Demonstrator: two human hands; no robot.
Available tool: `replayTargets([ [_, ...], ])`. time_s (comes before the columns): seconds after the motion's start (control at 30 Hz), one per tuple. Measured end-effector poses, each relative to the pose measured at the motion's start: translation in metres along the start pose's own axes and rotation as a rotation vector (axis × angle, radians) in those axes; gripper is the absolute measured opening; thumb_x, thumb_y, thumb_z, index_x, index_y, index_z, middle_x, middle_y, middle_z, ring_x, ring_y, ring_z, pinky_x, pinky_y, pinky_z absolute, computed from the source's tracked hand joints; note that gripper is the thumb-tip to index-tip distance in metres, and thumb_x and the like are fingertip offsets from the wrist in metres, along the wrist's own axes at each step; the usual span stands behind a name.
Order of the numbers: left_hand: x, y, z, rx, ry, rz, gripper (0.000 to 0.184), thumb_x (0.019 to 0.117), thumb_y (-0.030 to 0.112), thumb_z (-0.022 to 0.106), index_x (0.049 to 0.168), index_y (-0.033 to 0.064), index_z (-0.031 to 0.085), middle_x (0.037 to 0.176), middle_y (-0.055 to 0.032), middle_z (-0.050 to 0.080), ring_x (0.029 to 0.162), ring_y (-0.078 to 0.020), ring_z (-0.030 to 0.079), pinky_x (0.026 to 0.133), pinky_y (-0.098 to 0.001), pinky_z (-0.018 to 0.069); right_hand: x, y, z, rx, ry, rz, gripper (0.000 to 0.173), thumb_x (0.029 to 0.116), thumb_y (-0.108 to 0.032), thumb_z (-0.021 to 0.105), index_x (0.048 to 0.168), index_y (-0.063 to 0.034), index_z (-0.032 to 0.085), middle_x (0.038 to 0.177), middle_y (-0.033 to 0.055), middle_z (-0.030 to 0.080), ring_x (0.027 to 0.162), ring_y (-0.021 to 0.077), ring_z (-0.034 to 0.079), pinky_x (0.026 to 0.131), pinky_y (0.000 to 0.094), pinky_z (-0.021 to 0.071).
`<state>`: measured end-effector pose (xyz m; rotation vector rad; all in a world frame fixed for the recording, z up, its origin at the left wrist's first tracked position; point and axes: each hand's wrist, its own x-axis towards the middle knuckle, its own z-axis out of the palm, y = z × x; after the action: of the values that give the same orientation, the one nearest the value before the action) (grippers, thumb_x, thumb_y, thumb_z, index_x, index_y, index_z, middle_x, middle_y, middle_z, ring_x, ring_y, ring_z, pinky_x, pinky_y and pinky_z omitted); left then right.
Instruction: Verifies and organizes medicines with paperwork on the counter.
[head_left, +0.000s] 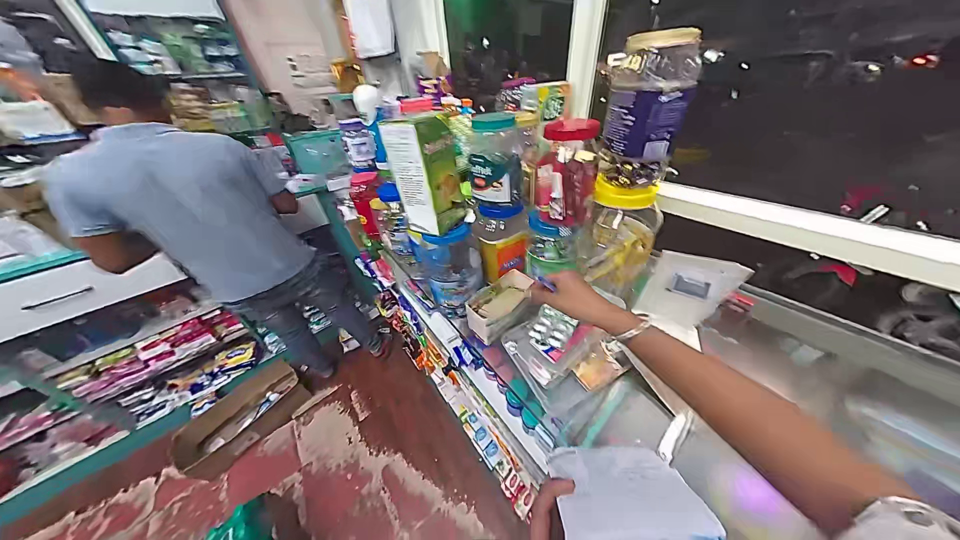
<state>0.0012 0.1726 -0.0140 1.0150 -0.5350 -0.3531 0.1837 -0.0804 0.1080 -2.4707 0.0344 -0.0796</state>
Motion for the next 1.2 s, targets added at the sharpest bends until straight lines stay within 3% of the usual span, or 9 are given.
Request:
replayTargets([
  [0.17,0.016,0.007,0.033,-0.066,-0.089,-0.117,0.071,0.0868,0.0,0.072,0.144,-0.0005,0.031,0.129,0.0026,0.065,0.109,-0.0027,0.068,0.097,-0.0271,0.058,-0.208,-0.022,-0.06,0.05,-0.332,-0.3,0.042,0.0884,-0.036,0.077,0.113,-0.0021,0.075,0.103,0.0101,0.076,0.084,0.0131,0.068,0.075,0.0319,0.0558],
  [0.23,0.028,0.0,0.051,-0.08,-0.183,-0.131,0.072,0.0855,0.0,0.073,0.145,-0.0021,0.032,0.13,0.0,0.064,0.11,-0.0043,0.068,0.098,-0.0281,0.0575,-0.269,-0.025,-0.071,-0.111,-0.297,-0.307,0.054,0.0865,-0.04,0.078,0.125,-0.0027,0.071,0.121,0.0136,0.073,0.104,0.0235,0.073,0.087,0.0401,0.0592],
  [0.3,0.035,-0.01,0.074,-0.072,-0.254,-0.125,0.078,0.0837,0.001,0.076,0.147,-0.0061,0.032,0.133,-0.0071,0.061,0.112,-0.0064,0.067,0.098,-0.0286,0.0574,-0.313,-0.021,-0.071,-0.342,-0.085,-0.293,0.035,0.0918,-0.026,0.068,0.121,-0.0065,0.072,0.115,0.0102,0.075,0.095,0.0236,0.076,0.075,0.0403,0.0614],
  [0.43,0.039,-0.036,0.122,0.043,-0.312,-0.036,0.106,0.0793,0.015,0.084,0.154,-0.0119,0.012,0.148,-0.0219,0.045,0.127,-0.0053,0.057,0.104,-0.0232,0.0498,-0.367,0.008,-0.069,-0.498,0.273,-0.143,0.03,0.0872,-0.004,0.055,0.108,-0.0119,0.076,0.102,0.0037,0.077,0.082,0.0182,0.075,0.066,0.035,0.0602],
  [0.57,0.031,-0.064,0.157,0.165,-0.341,0.109,0.11,0.0801,0.024,0.084,0.151,-0.0176,0.011,0.154,-0.037,0.03,0.141,-0.0073,0.042,0.112,-0.0212,0.0386,-0.405,0.025,-0.056,-0.571,0.417,-0.013,0.037,0.0978,-0.038,0.058,0.115,-0.0108,0.076,0.119,0.0052,0.076,0.1,0.0184,0.076,0.075,0.0344,0.0614],
  [0.77,0.047,-0.103,0.142,0.382,-0.471,0.419,0.09,0.0919,0.041,0.074,0.159,0.0087,0.023,0.163,-0.0201,0.029,0.149,-0.0093,0.034,0.121,-0.0272,0.0309,-0.426,0.02,-0.031,-0.942,0.611,-0.098,0.026,0.1036,-0.011,0.048,0.114,-0.0135,0.072,0.109,0.0021,0.077,0.065,0.0167,0.063,0.05,0.0277,0.0444],
  [0.9,0.054,-0.091,0.129,0.6,-0.361,0.511,0.071,0.0923,0.034,0.073,0.145,-0.0027,0.043,0.152,-0.032,0.041,0.149,-0.0383,0.034,0.119,-0.0532,0.0327,-0.451,0.011,-0.03,-0.51,1.144,0.22,0.024,0.1,-0.02,0.06,0.096,-0.0011,0.075,0.081,0.0055,0.074,0.069,0.0039,0.064,0.065,0.0158,0.0506],
  [1.03,0.029,-0.061,0.137,0.503,-0.433,0.613,0.032,0.1003,0.028,0.064,0.128,0.0142,0.055,0.136,-0.0028,0.058,0.137,-0.0083,0.046,0.116,-0.0314,0.0357,-0.47,0.011,-0.016,0.392,1.563,0.479,0.014,0.0937,-0.007,0.064,0.087,-0.0158,0.072,0.067,-0.0146,0.069,0.053,-0.0065,0.058,0.048,0.0119,0.048],
  [1.2,-0.003,-0.033,0.173,0.136,-0.819,0.022,0.037,0.0985,0.001,0.058,0.13,-0.018,0.057,0.115,-0.0196,0.073,0.102,-0.0145,0.073,0.092,-0.0311,0.0591,-0.477,0.006,0.015,0.652,1.528,0.521,0.016,0.0937,0.002,0.06,0.091,-0.0101,0.07,0.07,-0.0083,0.073,0.06,0.0005,0.068,0.056,0.0183,0.0583],
])
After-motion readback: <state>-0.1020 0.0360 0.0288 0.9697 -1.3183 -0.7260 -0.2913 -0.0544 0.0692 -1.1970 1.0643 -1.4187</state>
